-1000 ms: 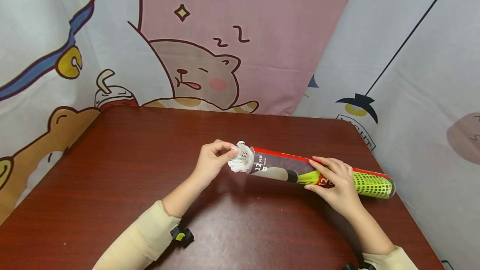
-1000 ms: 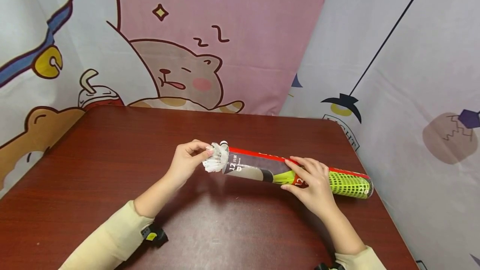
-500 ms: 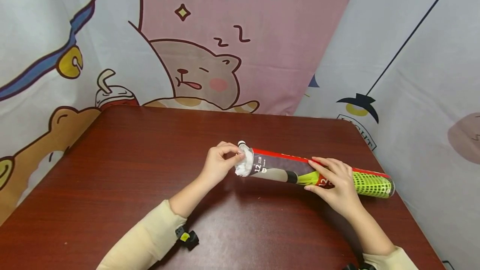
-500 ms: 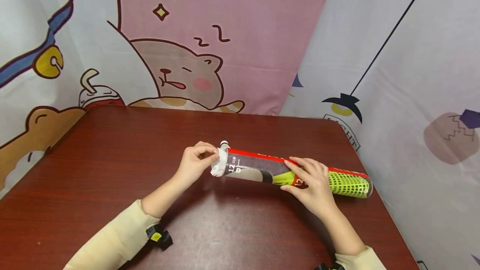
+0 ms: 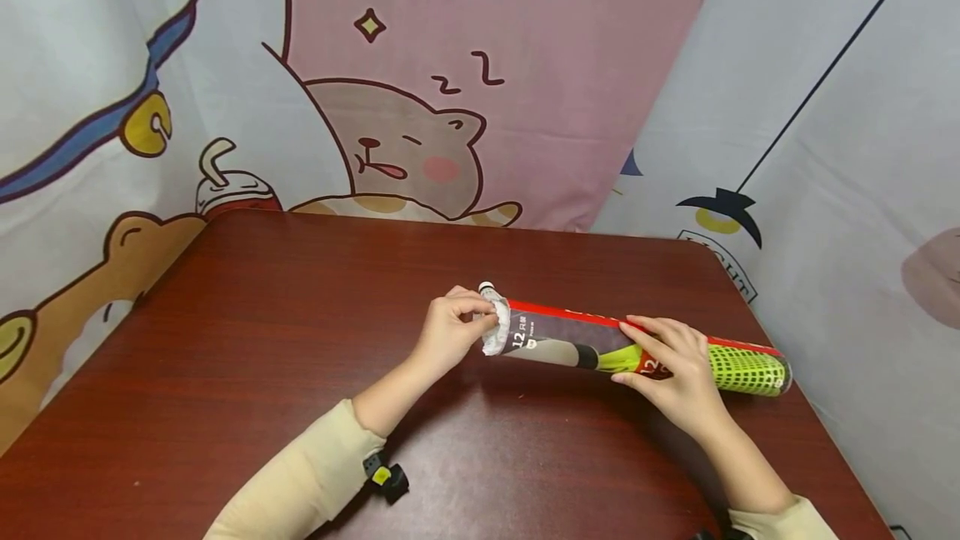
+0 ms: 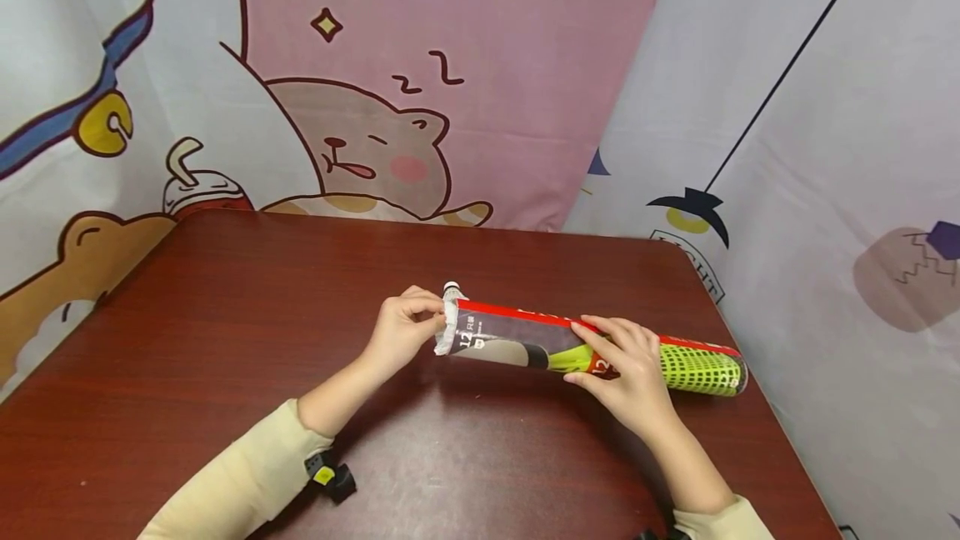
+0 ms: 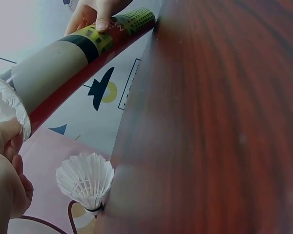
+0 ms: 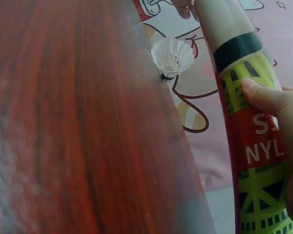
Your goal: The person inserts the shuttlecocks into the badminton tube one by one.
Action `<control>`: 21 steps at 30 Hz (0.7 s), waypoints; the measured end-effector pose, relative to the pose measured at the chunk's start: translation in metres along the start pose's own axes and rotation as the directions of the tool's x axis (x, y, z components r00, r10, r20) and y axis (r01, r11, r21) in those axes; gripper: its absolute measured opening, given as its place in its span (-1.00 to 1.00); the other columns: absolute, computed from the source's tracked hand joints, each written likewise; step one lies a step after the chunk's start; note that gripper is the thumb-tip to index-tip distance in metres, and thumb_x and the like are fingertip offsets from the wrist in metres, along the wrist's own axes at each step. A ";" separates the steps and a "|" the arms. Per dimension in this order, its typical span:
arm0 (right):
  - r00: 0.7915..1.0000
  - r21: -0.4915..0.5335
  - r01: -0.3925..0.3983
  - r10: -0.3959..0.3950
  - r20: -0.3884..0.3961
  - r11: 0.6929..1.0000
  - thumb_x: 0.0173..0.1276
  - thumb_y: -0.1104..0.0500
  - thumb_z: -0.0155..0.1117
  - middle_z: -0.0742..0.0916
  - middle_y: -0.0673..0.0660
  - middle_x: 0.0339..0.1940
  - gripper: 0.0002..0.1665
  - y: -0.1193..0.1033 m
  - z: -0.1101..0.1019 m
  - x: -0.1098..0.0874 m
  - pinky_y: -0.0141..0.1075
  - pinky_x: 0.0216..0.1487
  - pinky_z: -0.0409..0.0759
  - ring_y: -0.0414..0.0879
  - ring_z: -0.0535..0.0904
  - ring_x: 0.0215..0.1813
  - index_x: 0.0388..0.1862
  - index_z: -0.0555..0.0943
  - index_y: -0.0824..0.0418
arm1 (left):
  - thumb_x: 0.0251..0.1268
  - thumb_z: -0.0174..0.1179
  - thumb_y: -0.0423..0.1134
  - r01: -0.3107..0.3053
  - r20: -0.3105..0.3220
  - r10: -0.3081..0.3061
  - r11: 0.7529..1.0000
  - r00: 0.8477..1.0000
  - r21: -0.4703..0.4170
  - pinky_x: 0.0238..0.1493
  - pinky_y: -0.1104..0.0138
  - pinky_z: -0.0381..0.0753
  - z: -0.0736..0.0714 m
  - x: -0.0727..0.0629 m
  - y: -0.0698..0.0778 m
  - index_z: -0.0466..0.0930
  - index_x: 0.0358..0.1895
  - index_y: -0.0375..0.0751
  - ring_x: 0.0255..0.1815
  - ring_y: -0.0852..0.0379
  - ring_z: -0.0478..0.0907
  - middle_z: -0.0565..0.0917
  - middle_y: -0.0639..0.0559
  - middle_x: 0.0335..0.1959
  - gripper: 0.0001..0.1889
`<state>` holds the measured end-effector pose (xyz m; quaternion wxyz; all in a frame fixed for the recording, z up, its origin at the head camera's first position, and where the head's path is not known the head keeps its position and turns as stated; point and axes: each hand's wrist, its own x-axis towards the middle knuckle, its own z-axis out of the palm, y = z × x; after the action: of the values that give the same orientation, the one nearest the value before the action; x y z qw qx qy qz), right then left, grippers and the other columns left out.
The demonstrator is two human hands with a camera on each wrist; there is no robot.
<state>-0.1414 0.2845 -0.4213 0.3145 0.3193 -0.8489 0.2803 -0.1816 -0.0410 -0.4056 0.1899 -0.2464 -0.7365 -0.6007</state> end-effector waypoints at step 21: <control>1.000 -0.014 0.004 -0.004 -0.012 1.000 0.09 -0.37 0.30 0.63 0.15 0.11 -0.19 0.001 0.001 -0.001 -0.07 0.00 0.10 0.05 0.37 0.16 0.16 0.62 0.14 | -0.21 0.34 -0.63 -0.175 -0.003 0.179 0.970 0.984 0.169 -0.30 0.41 0.47 0.018 -0.001 -0.008 0.73 -0.57 -0.28 -0.36 0.17 0.50 0.69 0.08 -0.51 -0.82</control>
<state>-0.1419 0.2854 -0.4229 0.3223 0.3170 -0.8483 0.2758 -0.1852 -0.0243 -0.4161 0.2697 -0.2886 -0.7578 -0.5194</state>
